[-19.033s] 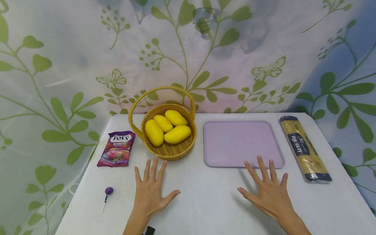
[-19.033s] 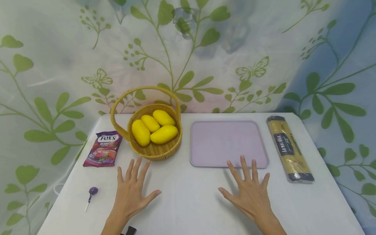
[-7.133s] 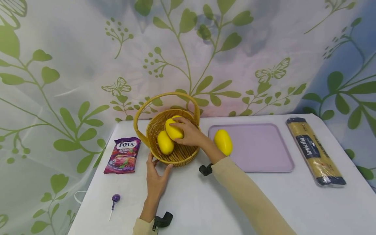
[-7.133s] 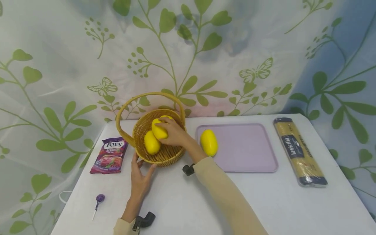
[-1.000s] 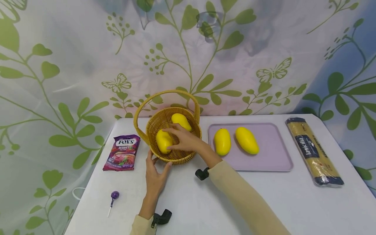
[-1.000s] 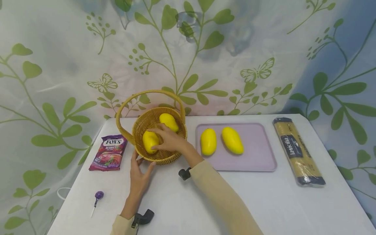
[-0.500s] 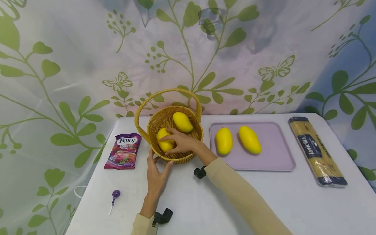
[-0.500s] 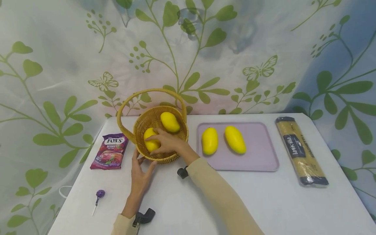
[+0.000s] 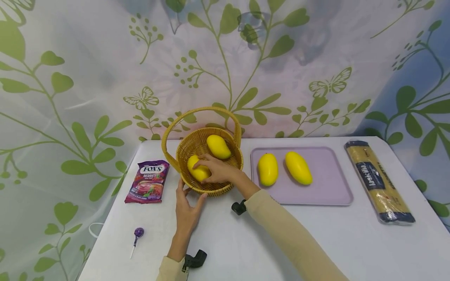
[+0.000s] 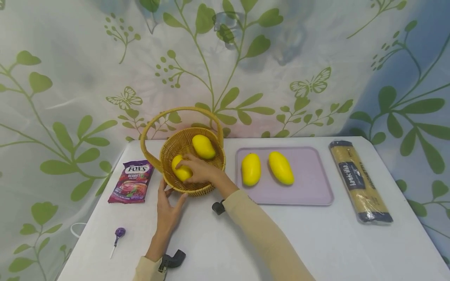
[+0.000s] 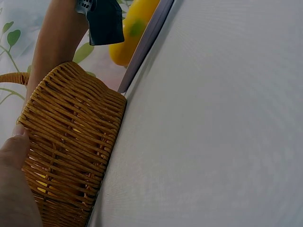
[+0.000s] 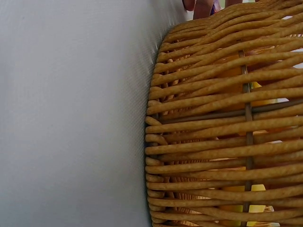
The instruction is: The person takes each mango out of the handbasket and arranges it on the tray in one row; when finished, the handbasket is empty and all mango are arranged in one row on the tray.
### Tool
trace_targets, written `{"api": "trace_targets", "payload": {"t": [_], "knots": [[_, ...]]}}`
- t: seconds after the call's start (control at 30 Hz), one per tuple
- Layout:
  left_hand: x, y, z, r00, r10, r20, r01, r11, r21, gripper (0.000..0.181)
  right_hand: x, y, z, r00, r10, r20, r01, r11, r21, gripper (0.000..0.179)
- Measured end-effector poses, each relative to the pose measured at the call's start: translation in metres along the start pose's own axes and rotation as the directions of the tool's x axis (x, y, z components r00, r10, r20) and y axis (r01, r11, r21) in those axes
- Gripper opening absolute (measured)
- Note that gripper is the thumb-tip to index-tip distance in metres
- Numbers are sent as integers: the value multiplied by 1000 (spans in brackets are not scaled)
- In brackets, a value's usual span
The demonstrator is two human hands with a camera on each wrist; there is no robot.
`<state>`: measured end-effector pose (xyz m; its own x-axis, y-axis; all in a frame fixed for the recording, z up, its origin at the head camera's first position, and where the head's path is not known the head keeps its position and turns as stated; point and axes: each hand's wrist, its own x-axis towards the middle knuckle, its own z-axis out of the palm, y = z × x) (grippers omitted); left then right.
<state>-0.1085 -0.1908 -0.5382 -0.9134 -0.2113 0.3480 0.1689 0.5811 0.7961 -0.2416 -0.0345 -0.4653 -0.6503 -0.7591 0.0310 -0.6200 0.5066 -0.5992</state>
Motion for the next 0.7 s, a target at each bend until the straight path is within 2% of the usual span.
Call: {"api": "trace_targets", "payload": {"t": [0.4,0.7], "knots": [[0,1,0,1000,-3,2,3,1000,-10,95,0,1,0,1000,-10,-17,10,1000,-11,50],[-1,1,0,1000,8,-3,-8,1000,-7,95,-1,-1,0,998,-16,-60,15,1000,-13,50]]}}
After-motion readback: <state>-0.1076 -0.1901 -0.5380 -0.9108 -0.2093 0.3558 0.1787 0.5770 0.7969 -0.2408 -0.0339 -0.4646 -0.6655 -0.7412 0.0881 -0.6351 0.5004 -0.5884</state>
